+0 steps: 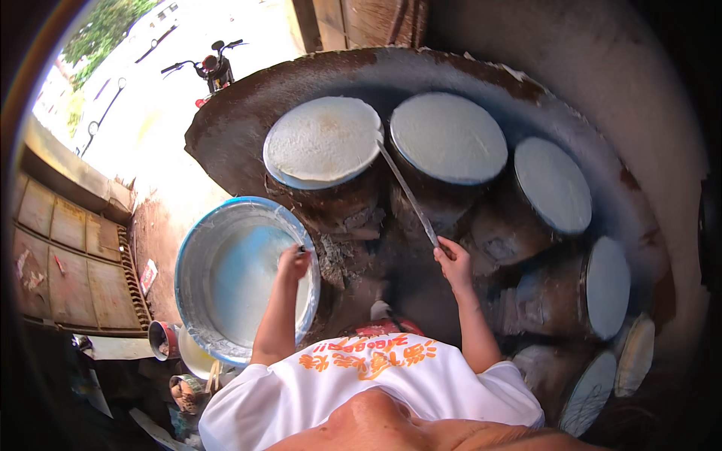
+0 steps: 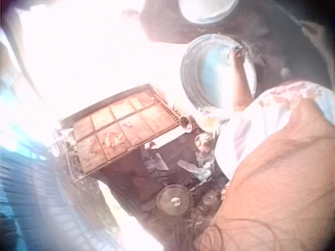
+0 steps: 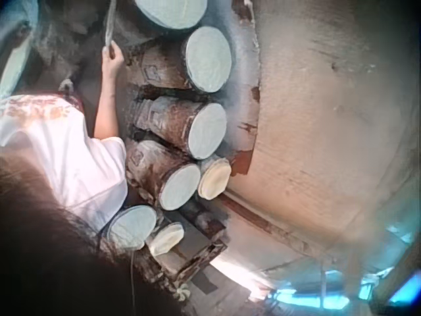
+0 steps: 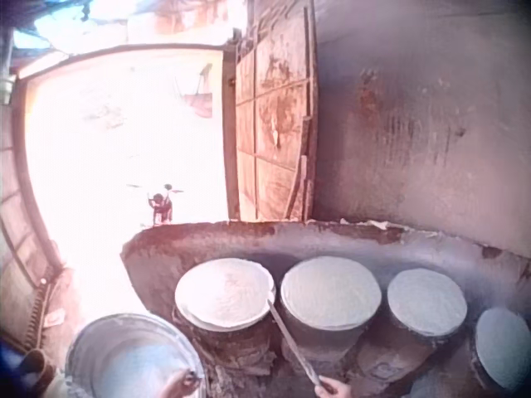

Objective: The person pours thin batter onto multiple heated round hotplates using a ladle, spreads it into a thin circle with a stick, and peels off the cooked wrappers by hand.

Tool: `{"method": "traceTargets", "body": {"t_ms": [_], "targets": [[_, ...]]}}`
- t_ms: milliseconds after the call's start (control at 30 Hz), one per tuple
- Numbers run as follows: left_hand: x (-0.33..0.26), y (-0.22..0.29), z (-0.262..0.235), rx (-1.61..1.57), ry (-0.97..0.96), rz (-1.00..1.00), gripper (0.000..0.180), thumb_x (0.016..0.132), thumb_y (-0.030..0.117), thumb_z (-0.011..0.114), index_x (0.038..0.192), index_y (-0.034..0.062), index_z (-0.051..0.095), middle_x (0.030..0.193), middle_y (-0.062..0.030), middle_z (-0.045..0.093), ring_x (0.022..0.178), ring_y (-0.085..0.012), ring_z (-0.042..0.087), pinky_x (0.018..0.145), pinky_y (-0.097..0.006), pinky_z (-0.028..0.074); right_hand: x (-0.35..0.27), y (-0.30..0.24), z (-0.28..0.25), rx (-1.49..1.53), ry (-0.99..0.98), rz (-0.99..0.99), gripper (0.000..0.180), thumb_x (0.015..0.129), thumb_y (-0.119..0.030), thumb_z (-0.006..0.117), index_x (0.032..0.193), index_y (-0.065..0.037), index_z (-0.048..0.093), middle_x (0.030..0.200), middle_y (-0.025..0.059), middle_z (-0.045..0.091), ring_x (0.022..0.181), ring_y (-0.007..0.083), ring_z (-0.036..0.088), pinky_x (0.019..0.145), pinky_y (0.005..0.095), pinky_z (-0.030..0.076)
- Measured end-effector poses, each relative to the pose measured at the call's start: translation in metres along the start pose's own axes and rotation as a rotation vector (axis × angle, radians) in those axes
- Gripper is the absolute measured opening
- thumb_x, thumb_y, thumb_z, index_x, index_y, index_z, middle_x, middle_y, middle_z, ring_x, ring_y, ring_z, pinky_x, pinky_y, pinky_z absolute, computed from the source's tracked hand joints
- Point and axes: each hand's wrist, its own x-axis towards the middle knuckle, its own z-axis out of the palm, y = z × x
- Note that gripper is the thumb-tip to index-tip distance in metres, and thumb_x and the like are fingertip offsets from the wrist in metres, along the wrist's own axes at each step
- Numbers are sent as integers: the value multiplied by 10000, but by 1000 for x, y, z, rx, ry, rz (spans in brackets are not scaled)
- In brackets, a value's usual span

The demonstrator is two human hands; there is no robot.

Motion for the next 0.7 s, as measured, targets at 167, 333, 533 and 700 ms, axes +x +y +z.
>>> {"method": "traceTargets", "body": {"t_ms": [167, 333, 533, 700], "targets": [[-41, 62, 137, 1366, 102, 1320, 605, 744, 177, 719, 1301, 157, 485, 827, -89, 547, 738, -245, 562, 658, -360, 484, 80, 2, 5, 65, 112, -94, 331, 844, -89, 660, 1164, -19, 605, 862, 24, 653, 641, 45, 547, 530, 196, 429], [-19, 134, 180, 1779, 79, 1803, 377, 619, 88, 681, 987, 172, 683, 984, -46, 520, 990, -258, 495, 852, -394, 410, 127, -54, 81, 356, 47, 83, 333, 880, -140, 621, 1198, -59, 563, 747, 0, 557, 490, 31, 417, 419, 185, 328], [3, 181, 204, 1636, -301, 1869, 112, 679, 98, 696, 780, 127, 657, 842, -28, 583, 846, -250, 563, 757, -369, 455, 133, -50, 70, 342, 160, 80, 325, 875, -147, 635, 1182, -61, 574, 760, -5, 557, 506, 20, 418, 413, 173, 329], [-26, 227, 259, 1569, -204, 1862, 92, 698, 73, 684, 780, 69, 643, 829, -66, 595, 826, -265, 572, 739, -370, 470, 174, -62, 61, 348, 175, 105, 310, 871, -158, 641, 1158, -61, 572, 733, -22, 532, 468, 19, 392, 397, 180, 317]]}}
